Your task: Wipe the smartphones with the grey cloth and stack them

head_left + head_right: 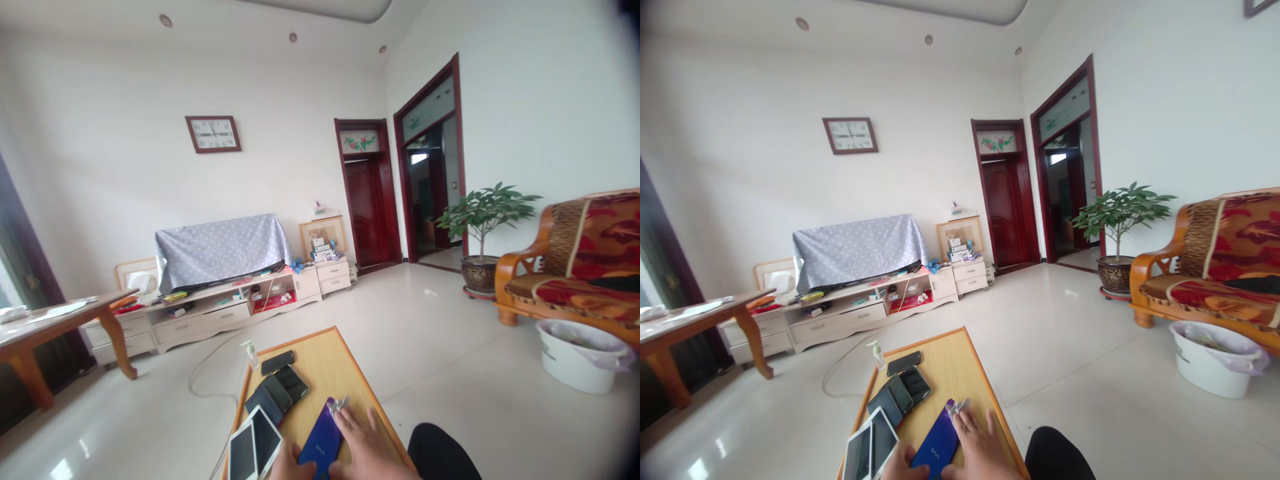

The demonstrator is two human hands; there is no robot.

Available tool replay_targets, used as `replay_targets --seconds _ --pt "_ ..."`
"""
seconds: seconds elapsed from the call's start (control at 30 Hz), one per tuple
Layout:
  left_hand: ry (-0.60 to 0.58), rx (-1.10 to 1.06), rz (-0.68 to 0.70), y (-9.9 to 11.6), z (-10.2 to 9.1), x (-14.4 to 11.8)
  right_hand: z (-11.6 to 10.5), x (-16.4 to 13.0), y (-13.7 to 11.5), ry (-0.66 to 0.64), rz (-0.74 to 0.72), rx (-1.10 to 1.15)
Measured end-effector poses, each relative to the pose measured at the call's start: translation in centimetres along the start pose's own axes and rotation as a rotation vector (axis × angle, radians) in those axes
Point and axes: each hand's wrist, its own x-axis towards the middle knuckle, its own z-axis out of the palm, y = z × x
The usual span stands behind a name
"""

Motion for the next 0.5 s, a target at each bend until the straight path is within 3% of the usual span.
replay_targets --seconds 0.13,0.23,0.33,0.43,0.5 --pt "-0.104 -0.426 -0.083 0.8 -0.1 -1.9 -0.7 -0.1 -1.6 -0.002 0.040 0.032" --pt "-0.126 -0.445 -0.118 1.1 0.0 -2.1 -0.6 -0.1 -3.2 -0.010 0.057 0.084" --pt "-0.137 -0.432 -0.127 1.5 0.0 -2.0 0.5 -0.8 -5.1 -0.020 -0.064 0.162" --pt "-0.123 -0.419 -0.116 2.0 -0.2 -2.3 1.8 -1.5 -6.4 0.037 -0.195 0.198" --pt "-0.100 -0.395 -0.101 2.4 -0.4 -2.6 2.2 -1.2 -6.3 0.106 -0.196 0.185"
